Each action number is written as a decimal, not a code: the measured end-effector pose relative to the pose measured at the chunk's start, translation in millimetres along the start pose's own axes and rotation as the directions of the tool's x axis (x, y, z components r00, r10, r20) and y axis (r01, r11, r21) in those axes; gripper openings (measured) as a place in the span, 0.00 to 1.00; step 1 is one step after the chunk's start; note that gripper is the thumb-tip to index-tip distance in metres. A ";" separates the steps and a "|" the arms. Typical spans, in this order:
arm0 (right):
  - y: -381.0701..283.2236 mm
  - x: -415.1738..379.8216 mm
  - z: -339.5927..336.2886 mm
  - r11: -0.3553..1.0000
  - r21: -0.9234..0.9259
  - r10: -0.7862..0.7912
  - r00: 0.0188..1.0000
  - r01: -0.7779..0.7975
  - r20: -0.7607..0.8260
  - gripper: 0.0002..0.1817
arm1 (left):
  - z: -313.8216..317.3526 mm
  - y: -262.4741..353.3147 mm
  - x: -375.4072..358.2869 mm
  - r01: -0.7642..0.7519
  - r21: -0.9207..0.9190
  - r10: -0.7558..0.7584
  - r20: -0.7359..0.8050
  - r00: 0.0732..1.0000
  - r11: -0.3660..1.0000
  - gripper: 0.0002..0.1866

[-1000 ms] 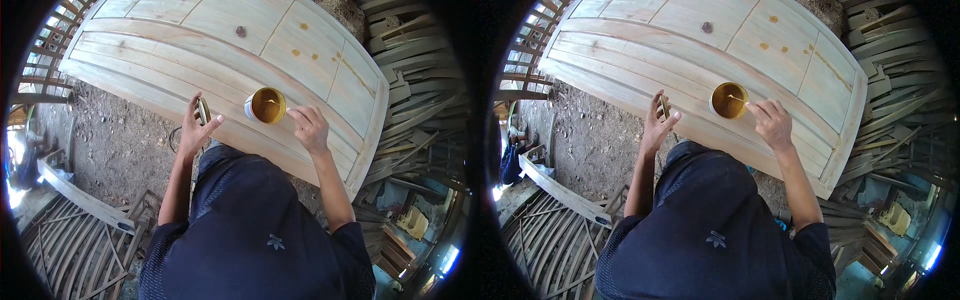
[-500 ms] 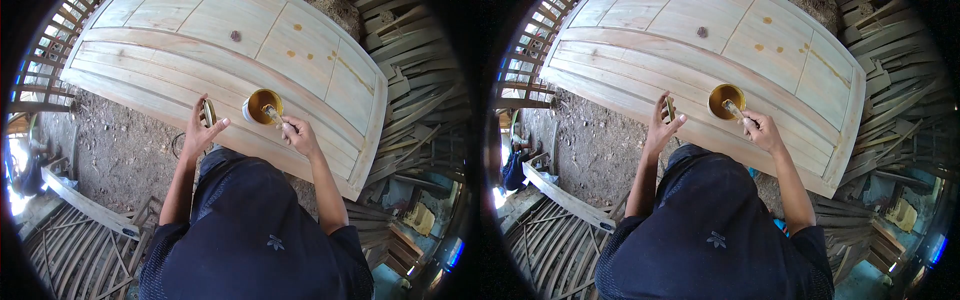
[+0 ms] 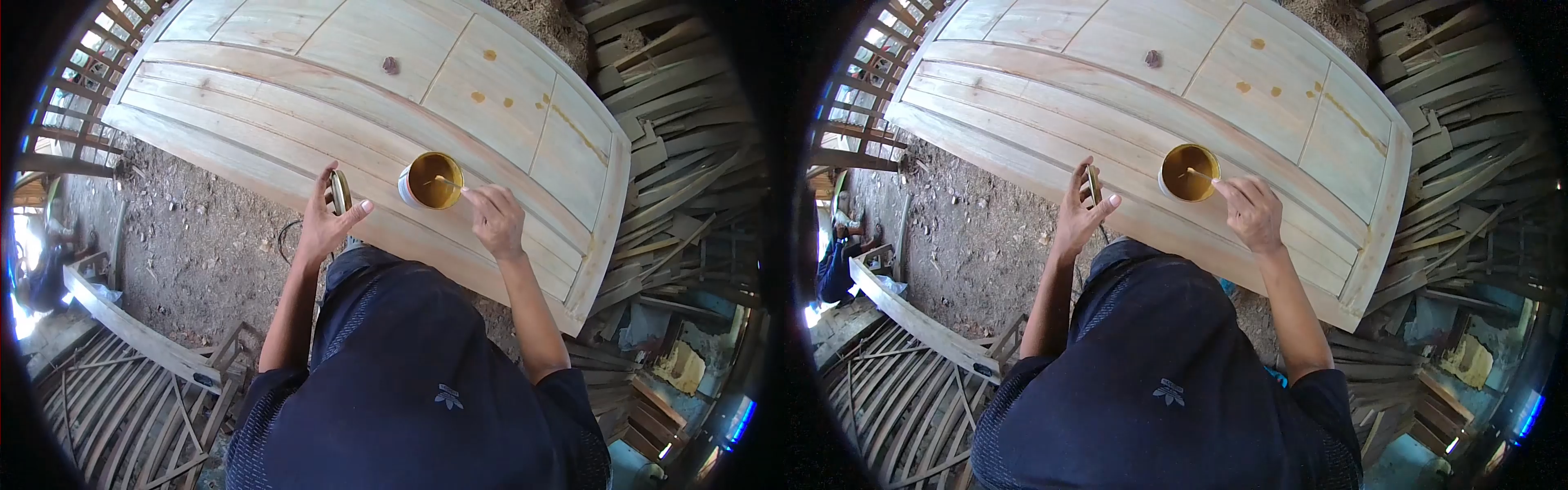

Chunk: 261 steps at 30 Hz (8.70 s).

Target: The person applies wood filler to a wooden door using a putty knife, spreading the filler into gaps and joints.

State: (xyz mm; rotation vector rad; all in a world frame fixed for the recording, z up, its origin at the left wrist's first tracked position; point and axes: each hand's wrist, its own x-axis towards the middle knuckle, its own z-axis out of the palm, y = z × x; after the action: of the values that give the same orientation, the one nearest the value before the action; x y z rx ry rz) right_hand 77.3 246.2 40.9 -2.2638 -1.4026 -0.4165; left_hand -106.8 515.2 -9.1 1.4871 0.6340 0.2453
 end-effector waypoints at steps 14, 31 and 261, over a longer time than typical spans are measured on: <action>-5.4 -19.8 -3.4 0.667 0.606 0.434 0.887 -0.433 0.157 0.11 | 14.9 -1.1 10.2 -0.162 0.207 0.151 0.072 0.986 0.965 0.61; -88.5 -119.1 -47.1 -0.343 0.928 0.767 0.526 -0.146 0.366 0.15 | 150.2 50.3 53.8 -0.707 0.670 0.288 0.648 0.705 0.224 0.48; 901.8 -156.4 -285.1 0.975 -0.155 0.222 0.680 -0.159 0.699 0.14 | 658.7 -143.1 -289.7 0.255 -0.659 -0.704 -0.627 0.334 0.708 0.52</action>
State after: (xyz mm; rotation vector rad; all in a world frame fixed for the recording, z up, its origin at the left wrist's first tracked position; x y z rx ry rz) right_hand 811.9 -369.5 22.5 -2.7532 -1.4513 0.5724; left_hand -24.9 -207.7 -104.4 0.5213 1.7137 0.6207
